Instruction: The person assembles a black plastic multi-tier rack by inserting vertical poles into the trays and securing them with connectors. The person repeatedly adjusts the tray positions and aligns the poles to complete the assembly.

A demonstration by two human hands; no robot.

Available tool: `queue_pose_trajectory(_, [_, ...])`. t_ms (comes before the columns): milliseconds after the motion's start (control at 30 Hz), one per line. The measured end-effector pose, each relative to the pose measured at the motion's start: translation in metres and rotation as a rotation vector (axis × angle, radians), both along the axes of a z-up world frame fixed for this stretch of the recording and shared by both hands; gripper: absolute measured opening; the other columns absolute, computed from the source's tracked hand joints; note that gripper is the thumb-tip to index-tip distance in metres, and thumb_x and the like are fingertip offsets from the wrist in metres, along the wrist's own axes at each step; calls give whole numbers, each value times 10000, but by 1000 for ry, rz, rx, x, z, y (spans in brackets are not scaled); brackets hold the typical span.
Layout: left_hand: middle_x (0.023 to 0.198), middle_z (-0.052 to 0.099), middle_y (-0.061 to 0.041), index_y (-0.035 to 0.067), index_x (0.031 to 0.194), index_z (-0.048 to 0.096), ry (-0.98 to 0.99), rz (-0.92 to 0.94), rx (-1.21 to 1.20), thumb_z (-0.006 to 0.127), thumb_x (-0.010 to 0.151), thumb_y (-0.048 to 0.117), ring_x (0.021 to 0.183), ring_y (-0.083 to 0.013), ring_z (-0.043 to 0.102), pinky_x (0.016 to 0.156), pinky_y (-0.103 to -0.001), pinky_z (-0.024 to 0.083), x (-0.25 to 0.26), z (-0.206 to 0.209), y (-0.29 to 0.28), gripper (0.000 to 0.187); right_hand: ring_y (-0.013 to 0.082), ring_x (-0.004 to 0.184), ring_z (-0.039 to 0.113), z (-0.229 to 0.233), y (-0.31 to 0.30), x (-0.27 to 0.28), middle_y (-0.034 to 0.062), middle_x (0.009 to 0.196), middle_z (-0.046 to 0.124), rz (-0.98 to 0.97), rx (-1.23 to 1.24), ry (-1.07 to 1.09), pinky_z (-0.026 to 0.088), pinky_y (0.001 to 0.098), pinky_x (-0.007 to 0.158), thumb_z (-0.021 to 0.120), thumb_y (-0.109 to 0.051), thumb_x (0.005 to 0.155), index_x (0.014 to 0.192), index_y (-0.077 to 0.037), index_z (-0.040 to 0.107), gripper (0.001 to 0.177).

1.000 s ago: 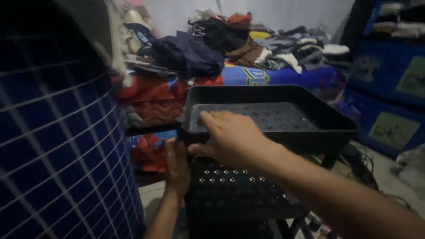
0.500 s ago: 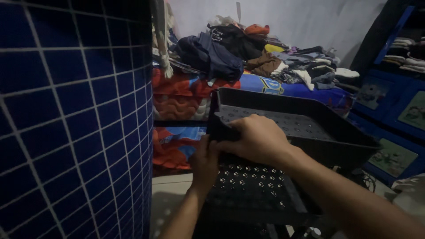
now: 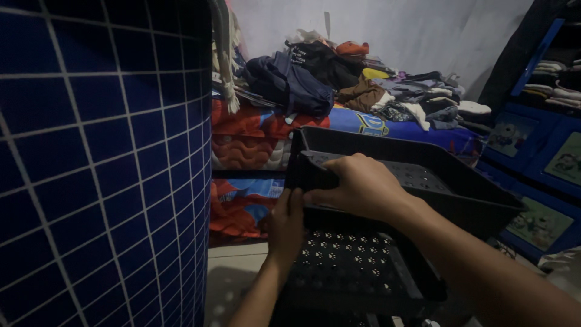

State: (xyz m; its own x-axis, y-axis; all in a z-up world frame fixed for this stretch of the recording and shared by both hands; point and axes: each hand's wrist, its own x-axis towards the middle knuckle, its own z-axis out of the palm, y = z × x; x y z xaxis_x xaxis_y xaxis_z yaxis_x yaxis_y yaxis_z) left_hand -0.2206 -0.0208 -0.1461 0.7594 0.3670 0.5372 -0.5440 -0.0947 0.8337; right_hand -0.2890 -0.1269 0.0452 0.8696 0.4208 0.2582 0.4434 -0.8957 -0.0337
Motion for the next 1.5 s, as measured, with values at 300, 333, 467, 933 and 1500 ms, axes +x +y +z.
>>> queue_pose_trajectory(300, [598,625,-22,72,896,649,-100,-314,88,448,1040,430,534,-100,622,508,-286,480,-20,-19,3,435,158,598,767,0,-35,-2,17,775,807,37,-76,210,625,321,589,818,-418,781,1016,-201,782,322])
queue_pose_trajectory(333, [601,585,-38,59,835,601,-157,-223,188,428,1079,407,537,-125,586,545,-299,459,-17,-24,7,459,162,584,752,-1,-44,-7,11,780,805,-39,-122,267,625,318,578,822,-416,787,1040,-218,760,327])
queue_pose_trajectory(467, [650,608,-55,60,870,610,-211,105,223,435,1083,408,578,-190,627,586,-337,490,18,-31,24,444,161,661,706,4,-69,-20,33,782,765,-42,-342,445,571,331,593,732,-489,838,1044,-178,777,376])
queue_pose_trajectory(933, [1070,622,-194,90,1325,531,-265,217,295,403,1107,310,934,-321,637,759,-420,527,76,-56,43,335,332,935,800,0,54,63,190,1062,751,-130,-74,558,663,424,738,493,-604,956,1276,-50,663,662])
queue_pose_trajectory(1500, [754,674,-154,78,1068,659,-84,177,-18,506,1051,348,673,-281,677,630,-413,492,51,-56,31,310,349,805,789,-7,64,57,255,1040,746,-165,112,595,679,405,636,525,-322,978,1263,31,616,462])
